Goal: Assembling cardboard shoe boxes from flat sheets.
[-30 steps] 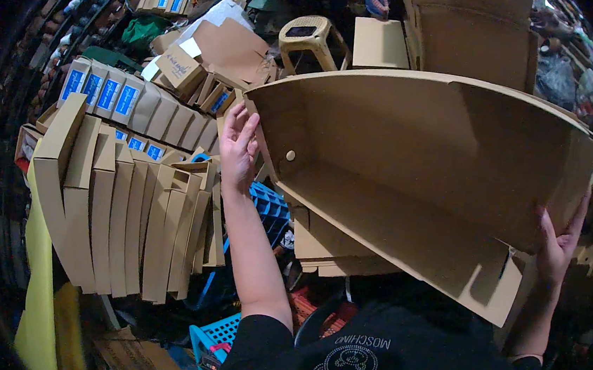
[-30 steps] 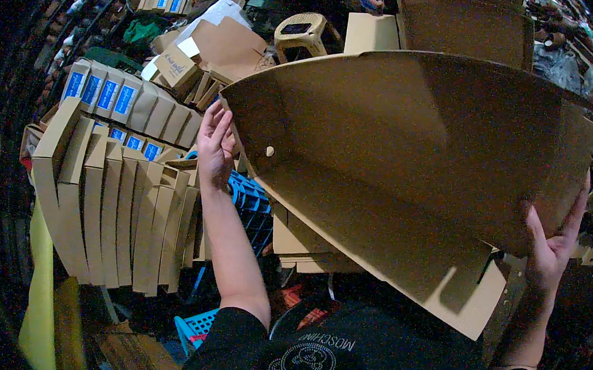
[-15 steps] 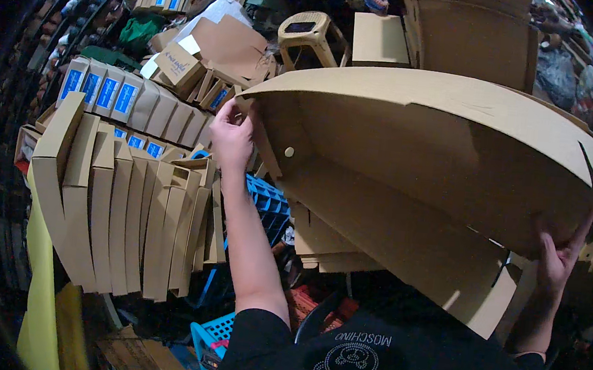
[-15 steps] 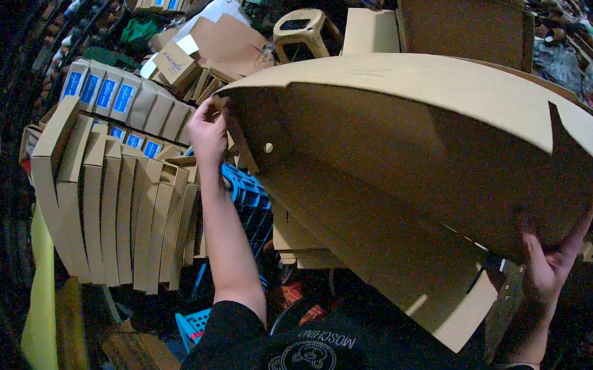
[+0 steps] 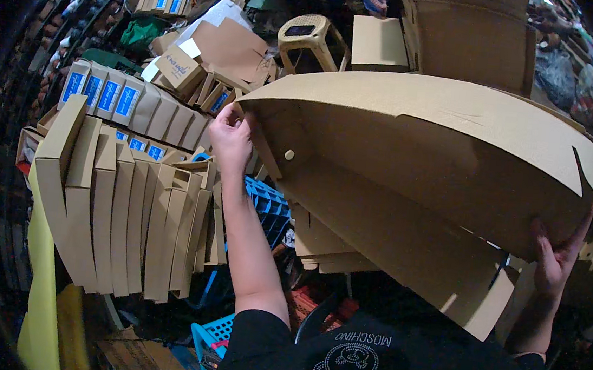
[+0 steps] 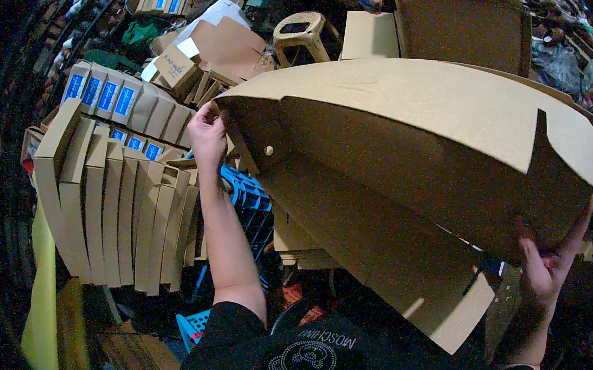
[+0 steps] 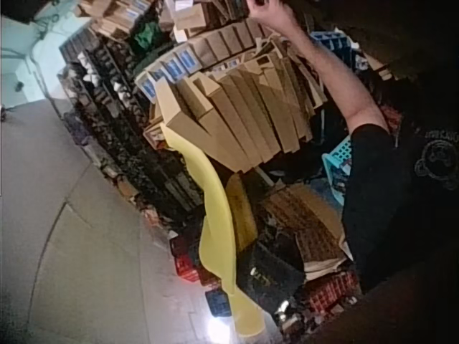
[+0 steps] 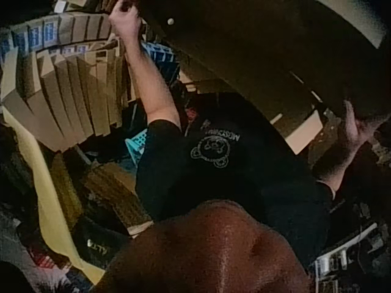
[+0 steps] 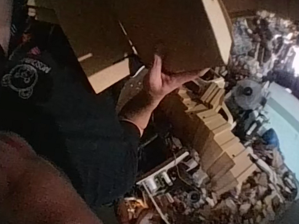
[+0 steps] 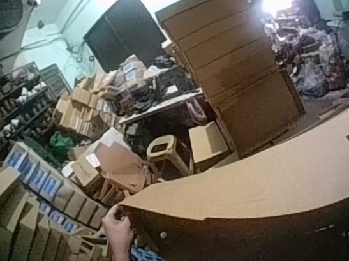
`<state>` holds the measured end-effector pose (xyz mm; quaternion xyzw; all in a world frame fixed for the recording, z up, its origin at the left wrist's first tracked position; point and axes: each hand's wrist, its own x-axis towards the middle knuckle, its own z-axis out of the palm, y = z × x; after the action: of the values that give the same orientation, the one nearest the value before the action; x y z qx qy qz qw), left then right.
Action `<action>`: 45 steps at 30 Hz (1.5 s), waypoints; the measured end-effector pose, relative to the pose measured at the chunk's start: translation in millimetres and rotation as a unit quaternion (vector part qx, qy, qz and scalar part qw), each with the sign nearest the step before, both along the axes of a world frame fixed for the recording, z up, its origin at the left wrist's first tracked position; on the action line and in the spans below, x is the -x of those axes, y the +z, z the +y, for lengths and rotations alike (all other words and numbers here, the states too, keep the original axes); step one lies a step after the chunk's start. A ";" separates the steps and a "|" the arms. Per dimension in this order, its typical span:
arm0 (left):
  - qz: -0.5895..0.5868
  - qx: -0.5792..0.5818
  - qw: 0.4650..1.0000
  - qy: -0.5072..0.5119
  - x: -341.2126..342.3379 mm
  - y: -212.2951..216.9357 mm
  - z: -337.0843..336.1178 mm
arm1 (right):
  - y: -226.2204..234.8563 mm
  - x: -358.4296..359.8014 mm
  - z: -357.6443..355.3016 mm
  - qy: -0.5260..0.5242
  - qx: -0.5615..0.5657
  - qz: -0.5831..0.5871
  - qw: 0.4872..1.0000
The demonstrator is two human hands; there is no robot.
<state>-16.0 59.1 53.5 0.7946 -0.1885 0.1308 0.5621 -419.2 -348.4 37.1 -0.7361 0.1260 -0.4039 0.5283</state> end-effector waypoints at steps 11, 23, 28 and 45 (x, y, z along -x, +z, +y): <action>0.080 0.079 0.993 -0.047 1.0 1.5 9.6 | -14.9 13.7 -1.2 -0.054 -0.109 0.037 0.992; 0.047 0.047 0.994 -0.082 1.6 7.2 7.7 | -12.6 14.9 -6.5 -0.012 -0.004 0.018 1.000; 0.037 0.016 0.997 -0.061 -2.0 3.3 12.7 | -13.1 16.4 -1.1 -0.058 -0.078 0.065 0.993; -0.021 0.005 1.000 -0.015 -1.5 0.2 10.7 | 25.5 -11.0 14.7 -0.066 0.000 0.006 0.998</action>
<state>-14.4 69.8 53.7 0.7863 -0.2111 0.1397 0.5637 -408.2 -333.7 62.5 -0.7287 0.1769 -0.4335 0.4998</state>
